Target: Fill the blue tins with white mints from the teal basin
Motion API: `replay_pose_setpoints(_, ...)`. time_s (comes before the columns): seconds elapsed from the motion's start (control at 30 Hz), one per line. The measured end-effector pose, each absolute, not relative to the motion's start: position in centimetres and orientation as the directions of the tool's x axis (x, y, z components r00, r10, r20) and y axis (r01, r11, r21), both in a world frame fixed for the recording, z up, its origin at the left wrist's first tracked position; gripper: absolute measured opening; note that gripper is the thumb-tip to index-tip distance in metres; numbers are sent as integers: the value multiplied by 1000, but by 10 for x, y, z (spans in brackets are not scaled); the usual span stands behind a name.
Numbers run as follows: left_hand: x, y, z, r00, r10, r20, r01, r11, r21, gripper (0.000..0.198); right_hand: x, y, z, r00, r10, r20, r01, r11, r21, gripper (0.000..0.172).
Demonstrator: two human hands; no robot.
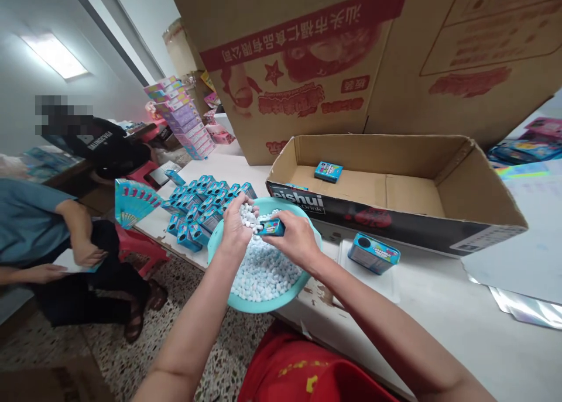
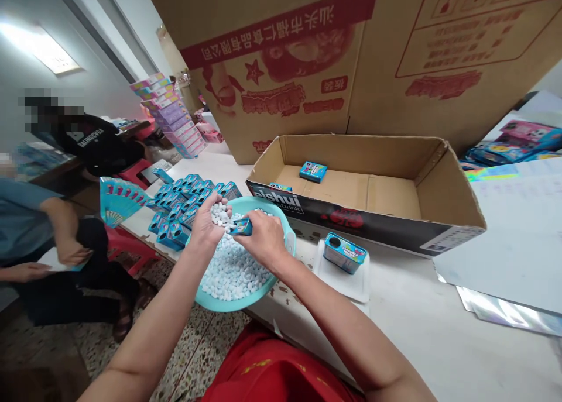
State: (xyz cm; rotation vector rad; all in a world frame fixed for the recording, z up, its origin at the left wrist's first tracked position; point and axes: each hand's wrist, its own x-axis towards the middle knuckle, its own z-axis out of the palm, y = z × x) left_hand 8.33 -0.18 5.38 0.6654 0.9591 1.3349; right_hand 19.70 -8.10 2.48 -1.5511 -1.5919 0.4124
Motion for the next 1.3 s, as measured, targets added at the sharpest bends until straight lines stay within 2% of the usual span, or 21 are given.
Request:
replay_pose_setpoints(0.13, 88, -3, 54, -31, 996, -89, -440, 67, 895, 35, 199, -80, 24, 124, 939, 320, 639, 171, -750, 33)
replay_pose_setpoints(0.27, 90, -5, 56, -89, 993, -73, -389, 33, 920, 35, 200, -80, 24, 133, 936, 325, 613, 180, -769, 35)
replay_pose_setpoints(0.4, 92, -6, 57, -59, 998, -29, -395, 3, 919, 36, 200, -78, 22, 154, 927, 342, 611, 183, -770, 36)
replay_pose_setpoints(0.57, 95, -8, 56, -71, 995, -74, -362, 44, 931, 38, 199, -78, 15, 159, 937, 311, 550, 177, -816, 33)
replay_pose_setpoints(0.67, 96, -10, 56, -81, 995, -63, -350, 31, 936, 38, 201, -80, 14, 180, 916, 358, 521, 220, -825, 33)
replay_pose_setpoints(0.77, 98, -8, 52, -86, 996, -4, -364, -27, 931, 38, 202, -77, 14, 184, 903, 389, 558, 230, -798, 33)
replay_pose_setpoints(0.87, 100, -3, 46, -90, 994, -63, -344, 28, 939, 39, 201, -73, 13, 155, 932, 329, 611, 171, -773, 29)
replay_pose_setpoints(0.93, 100, -2, 46, -76, 993, -86, -343, 55, 938, 39, 200, -73, 14, 123, 934, 336, 624, 190, -758, 28)
replay_pose_setpoints(1.03, 100, -4, 50, -58, 998, 19, -392, -41, 919, 36, 200, -75, 17, 124, 903, 410, 619, 253, -743, 29)
replay_pose_setpoints(1.1, 100, -6, 52, -67, 997, 37, -395, -61, 916, 35, 200, -76, 18, 128, 912, 391, 613, 237, -754, 30)
replay_pose_setpoints(1.2, 100, -7, 52, -58, 998, -38, -383, 13, 924, 37, 199, -76, 16, 117, 940, 321, 586, 196, -786, 30)
replay_pose_setpoints(1.3, 96, -9, 53, -13, 999, -32, -410, 24, 912, 36, 200, -80, 13, 142, 928, 344, 523, 225, -822, 32)
